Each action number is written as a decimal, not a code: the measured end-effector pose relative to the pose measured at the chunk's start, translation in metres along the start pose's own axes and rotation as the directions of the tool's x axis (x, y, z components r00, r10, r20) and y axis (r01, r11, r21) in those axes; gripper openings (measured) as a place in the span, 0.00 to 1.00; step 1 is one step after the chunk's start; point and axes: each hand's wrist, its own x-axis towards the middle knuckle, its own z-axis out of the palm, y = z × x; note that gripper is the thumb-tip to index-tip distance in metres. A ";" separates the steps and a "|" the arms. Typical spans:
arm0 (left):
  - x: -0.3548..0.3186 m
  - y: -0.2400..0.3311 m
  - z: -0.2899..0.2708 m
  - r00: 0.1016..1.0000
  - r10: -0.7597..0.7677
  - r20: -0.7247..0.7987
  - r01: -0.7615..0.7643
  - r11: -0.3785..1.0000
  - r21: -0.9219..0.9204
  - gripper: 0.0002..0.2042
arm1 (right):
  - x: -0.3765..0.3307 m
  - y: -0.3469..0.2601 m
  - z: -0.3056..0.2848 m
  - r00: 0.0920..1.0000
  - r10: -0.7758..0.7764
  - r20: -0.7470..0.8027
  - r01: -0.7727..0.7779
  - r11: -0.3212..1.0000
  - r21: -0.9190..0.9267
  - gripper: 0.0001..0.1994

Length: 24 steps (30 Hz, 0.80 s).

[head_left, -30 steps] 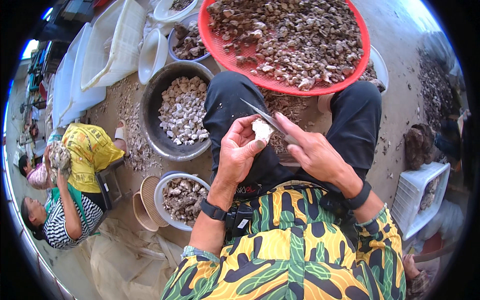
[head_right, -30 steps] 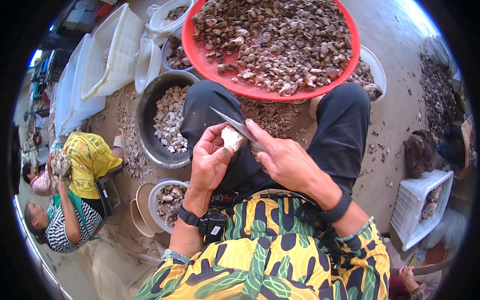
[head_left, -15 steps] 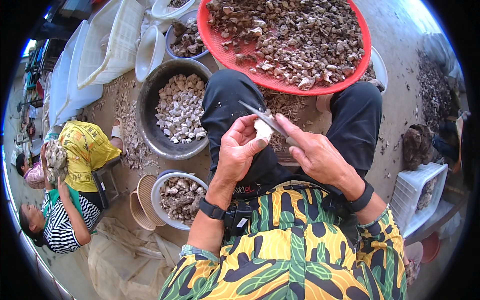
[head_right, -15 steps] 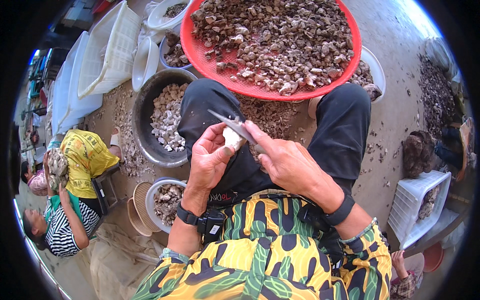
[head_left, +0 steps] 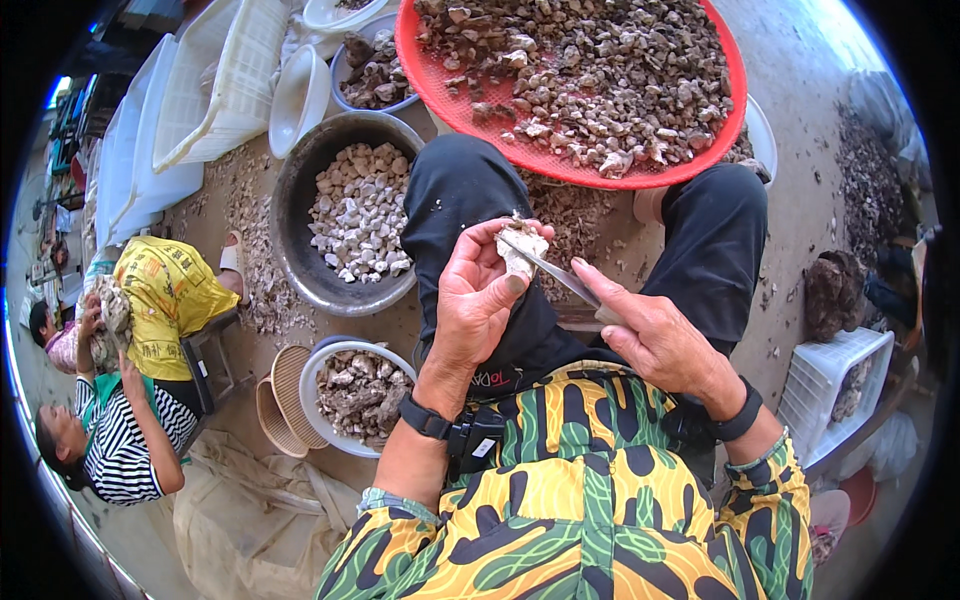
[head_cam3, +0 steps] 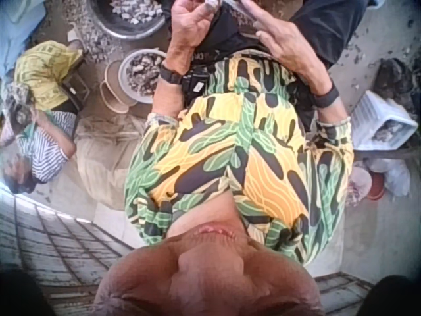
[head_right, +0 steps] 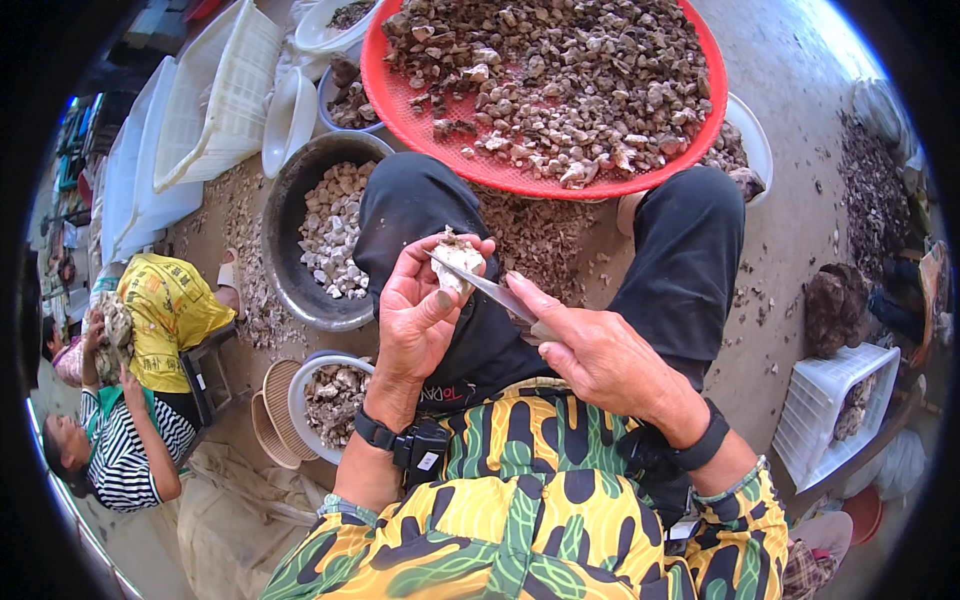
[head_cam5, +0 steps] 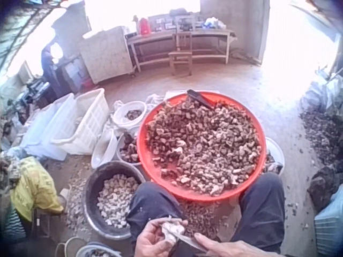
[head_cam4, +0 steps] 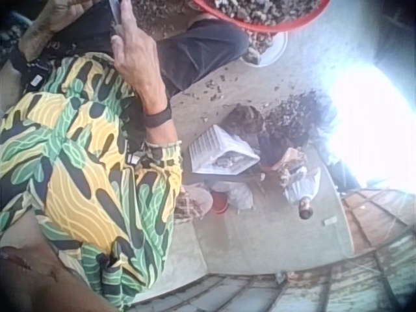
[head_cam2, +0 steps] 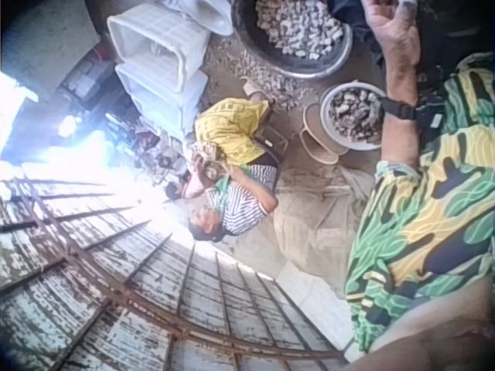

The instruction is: The person is peeling and cutting small root-like objects with a knife.

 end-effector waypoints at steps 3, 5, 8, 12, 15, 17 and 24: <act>0.000 -0.001 0.000 1.000 0.016 -0.014 -0.015 0.999 0.029 0.27 | 0.000 -0.004 -0.001 1.000 0.021 0.015 -0.021 1.000 0.013 0.35; 0.000 -0.002 0.002 1.000 0.021 -0.019 -0.020 0.999 0.030 0.27 | -0.001 -0.009 -0.004 0.995 0.087 0.051 -0.090 0.994 0.059 0.35; 0.001 -0.003 0.002 0.999 0.037 -0.019 -0.036 0.998 0.052 0.27 | -0.002 -0.003 0.000 0.999 0.039 0.005 -0.039 0.997 0.069 0.34; 0.001 -0.004 0.001 0.998 0.051 -0.031 -0.048 0.996 0.082 0.27 | 0.003 -0.018 -0.003 0.976 0.195 0.097 -0.207 0.969 0.133 0.34; 0.002 -0.004 0.002 0.997 0.042 -0.062 -0.037 0.996 0.081 0.27 | 0.007 -0.019 0.002 0.956 0.275 0.103 -0.285 0.953 0.106 0.33; 0.002 -0.003 0.003 0.997 0.041 -0.065 -0.034 0.995 0.097 0.27 | 0.008 -0.014 0.010 0.984 0.176 -0.023 -0.175 0.983 0.060 0.34; 0.001 -0.004 0.001 0.995 0.018 -0.095 -0.003 0.988 0.156 0.26 | 0.019 -0.011 0.016 0.980 0.166 -0.111 -0.185 0.965 -0.185 0.34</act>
